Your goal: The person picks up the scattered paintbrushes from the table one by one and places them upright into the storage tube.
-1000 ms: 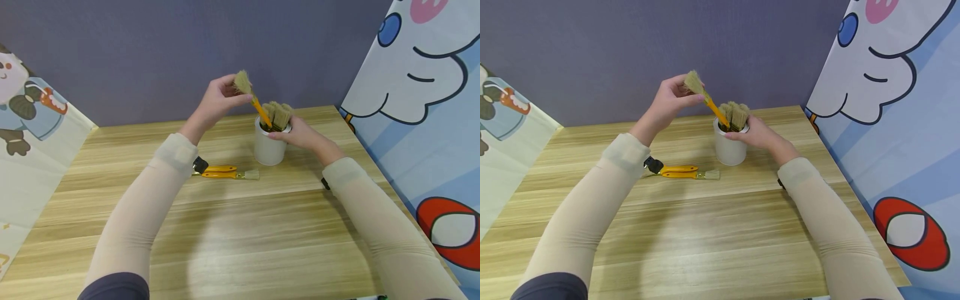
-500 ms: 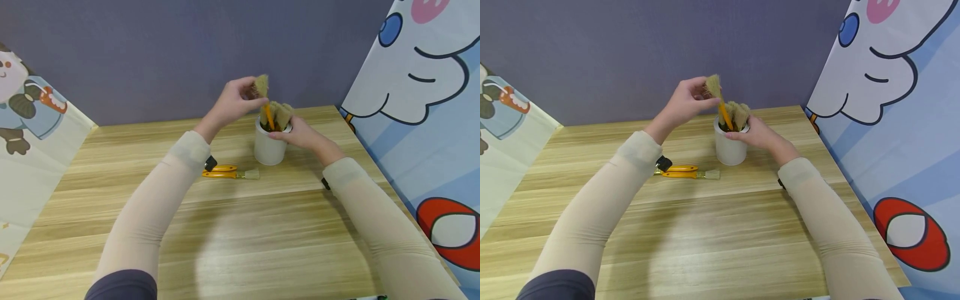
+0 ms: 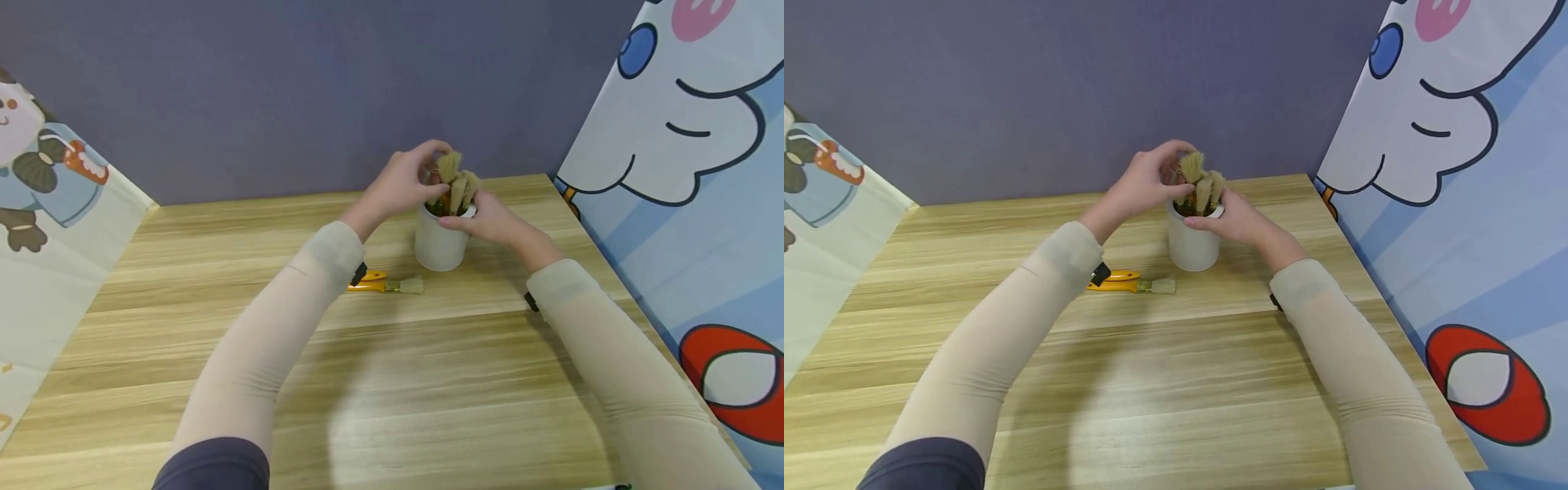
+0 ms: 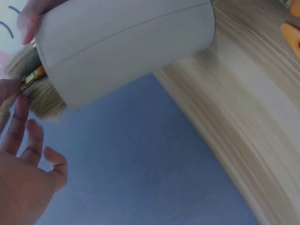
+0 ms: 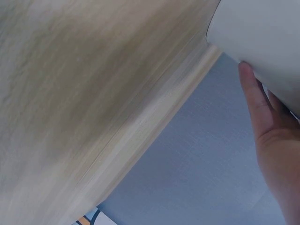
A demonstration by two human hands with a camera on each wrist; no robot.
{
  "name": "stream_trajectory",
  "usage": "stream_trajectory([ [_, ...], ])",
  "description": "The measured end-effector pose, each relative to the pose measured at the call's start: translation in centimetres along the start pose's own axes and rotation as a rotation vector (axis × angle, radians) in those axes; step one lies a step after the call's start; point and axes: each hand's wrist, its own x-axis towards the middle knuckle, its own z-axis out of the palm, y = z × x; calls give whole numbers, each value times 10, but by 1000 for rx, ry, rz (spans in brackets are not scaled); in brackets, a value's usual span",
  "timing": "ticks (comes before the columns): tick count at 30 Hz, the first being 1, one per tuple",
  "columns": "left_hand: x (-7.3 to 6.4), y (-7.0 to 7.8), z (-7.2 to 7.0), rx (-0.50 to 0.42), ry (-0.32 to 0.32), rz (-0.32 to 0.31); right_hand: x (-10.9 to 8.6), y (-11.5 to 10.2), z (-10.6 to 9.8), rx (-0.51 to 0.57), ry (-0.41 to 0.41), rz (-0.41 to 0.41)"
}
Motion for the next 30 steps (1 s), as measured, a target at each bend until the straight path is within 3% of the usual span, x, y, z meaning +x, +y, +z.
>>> stream_trajectory([
  [4, -1, 3, 1, 131, 1, 9, 0, -1, 0, 12, -2, -8],
  [10, -3, 5, 8, 566, 49, 110, 1, -2, 0, 12, -5, -24],
  [14, -5, 4, 16, 718, 84, 154, 2, 0, 0, 11, -6, -34],
  [18, -5, 6, 21, 738, 2, 121, 1, 2, 1, 21, -14, -51],
  [23, -6, 5, 16, 621, -88, 93, 1, 4, 2, 27, -16, -53],
  [27, -7, 4, 10, 501, -110, 130, 2, 5, 1, 38, -19, -47],
  [30, -6, 5, 9, 489, -112, 157, 1, 5, 0, 52, -22, -60],
])
